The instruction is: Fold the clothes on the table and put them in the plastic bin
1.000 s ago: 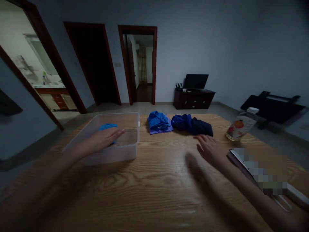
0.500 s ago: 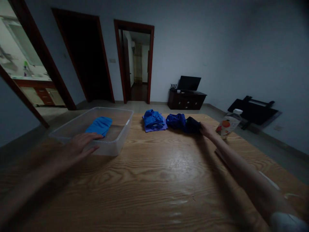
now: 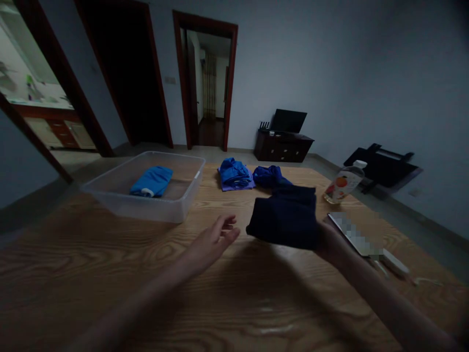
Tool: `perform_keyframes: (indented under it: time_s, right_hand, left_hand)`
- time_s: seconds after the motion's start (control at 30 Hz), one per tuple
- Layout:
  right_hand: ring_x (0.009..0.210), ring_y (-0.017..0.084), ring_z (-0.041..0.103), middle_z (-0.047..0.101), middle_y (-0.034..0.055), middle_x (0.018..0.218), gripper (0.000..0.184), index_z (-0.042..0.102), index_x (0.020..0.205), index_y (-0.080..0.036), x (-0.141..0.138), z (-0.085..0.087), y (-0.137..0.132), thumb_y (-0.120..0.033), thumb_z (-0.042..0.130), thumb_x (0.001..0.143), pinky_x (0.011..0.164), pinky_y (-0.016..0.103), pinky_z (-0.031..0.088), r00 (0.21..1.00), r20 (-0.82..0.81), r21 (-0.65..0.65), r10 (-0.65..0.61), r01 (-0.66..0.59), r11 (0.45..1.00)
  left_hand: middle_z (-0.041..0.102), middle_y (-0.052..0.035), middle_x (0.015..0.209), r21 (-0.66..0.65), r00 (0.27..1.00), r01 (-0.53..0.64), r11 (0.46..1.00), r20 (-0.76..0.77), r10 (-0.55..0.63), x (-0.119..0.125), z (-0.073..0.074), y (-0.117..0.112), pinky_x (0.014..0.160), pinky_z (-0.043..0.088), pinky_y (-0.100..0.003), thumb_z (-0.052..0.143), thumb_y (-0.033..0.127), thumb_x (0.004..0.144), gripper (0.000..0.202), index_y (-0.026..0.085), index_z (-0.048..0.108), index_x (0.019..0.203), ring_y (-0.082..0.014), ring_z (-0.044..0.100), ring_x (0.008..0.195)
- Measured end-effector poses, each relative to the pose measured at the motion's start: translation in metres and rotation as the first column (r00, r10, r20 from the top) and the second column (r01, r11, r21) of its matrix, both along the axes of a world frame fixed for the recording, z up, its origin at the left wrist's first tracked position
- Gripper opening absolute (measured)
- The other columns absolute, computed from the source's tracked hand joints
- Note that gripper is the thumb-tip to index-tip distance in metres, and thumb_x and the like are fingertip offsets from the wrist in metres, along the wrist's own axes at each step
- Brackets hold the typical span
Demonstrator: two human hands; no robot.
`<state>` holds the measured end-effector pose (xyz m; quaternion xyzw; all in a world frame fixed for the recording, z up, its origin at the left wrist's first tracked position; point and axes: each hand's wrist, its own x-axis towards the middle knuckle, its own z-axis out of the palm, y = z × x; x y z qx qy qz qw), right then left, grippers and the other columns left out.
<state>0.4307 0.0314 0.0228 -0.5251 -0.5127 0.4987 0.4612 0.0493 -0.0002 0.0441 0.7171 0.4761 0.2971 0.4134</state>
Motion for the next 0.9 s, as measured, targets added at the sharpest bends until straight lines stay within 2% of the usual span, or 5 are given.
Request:
perform_keyframes:
  time_s: [0.13,0.23,0.4,0.63,0.9]
  right_hand:
    - [0.121,0.035,0.074,0.076,0.0125,0.133,0.062,0.068,0.131,-0.027,-0.043,-0.047,-0.031,-0.057,0.084,0.079,0.105,0.056,0.061,0.985,0.072,-0.048,0.158,-0.155,0.987]
    - [0.129,0.033,0.068,0.066,0.0147,0.145,0.067,0.054,0.149,-0.028,-0.045,-0.048,-0.040,-0.063,0.070,0.094,0.108,0.056,0.058,0.945,0.284,0.087,0.163,-0.195,0.977]
    - [0.133,0.030,0.064,0.067,0.0101,0.143,0.045,0.061,0.143,-0.030,-0.054,-0.020,-0.045,-0.058,0.052,0.109,0.114,0.051,0.053,0.789,0.564,0.115,0.242,-0.365,0.924]
    - [0.121,0.033,0.066,0.071,0.0136,0.134,0.066,0.063,0.137,-0.021,-0.079,-0.027,0.001,-0.067,0.074,0.091,0.106,0.051,0.054,0.827,0.486,-0.009,0.284,-0.320,0.948]
    - [0.103,0.027,0.075,0.081,0.0073,0.113,0.049,0.076,0.117,-0.021,-0.101,-0.006,0.025,-0.048,0.088,0.078,0.086,0.035,0.061,0.894,0.149,-0.179,0.422,-0.395,0.901]
  left_hand:
    - [0.060,-0.0175,0.158,-0.146,0.995,0.042,0.988,0.091,-0.029,0.003,-0.047,-0.004,0.124,0.045,-0.050,0.058,0.065,0.103,0.067,0.020,0.053,0.152,-0.0320,0.059,0.145]
    - [0.063,-0.0139,0.156,-0.132,0.991,0.065,0.989,0.126,-0.048,-0.009,-0.062,-0.010,0.121,0.048,-0.047,0.071,0.057,0.098,0.067,0.025,0.053,0.153,-0.0305,0.061,0.142]
    - [0.072,-0.0119,0.140,-0.135,0.999,0.050,0.990,-0.005,-0.051,-0.005,-0.046,-0.017,0.100,0.058,-0.043,0.085,0.049,0.086,0.076,0.025,0.054,0.151,-0.0301,0.072,0.117]
    - [0.066,-0.0086,0.146,0.053,0.985,-0.014,0.999,-0.171,0.023,0.018,-0.012,-0.051,0.117,0.048,-0.048,0.075,0.040,0.096,0.053,0.029,0.061,0.146,-0.0310,0.064,0.130]
    - [0.064,-0.0175,0.150,-0.262,0.985,-0.001,0.965,0.164,0.046,0.010,-0.041,-0.021,0.108,0.056,-0.046,0.075,0.044,0.095,0.072,0.023,0.042,0.156,-0.0305,0.068,0.130]
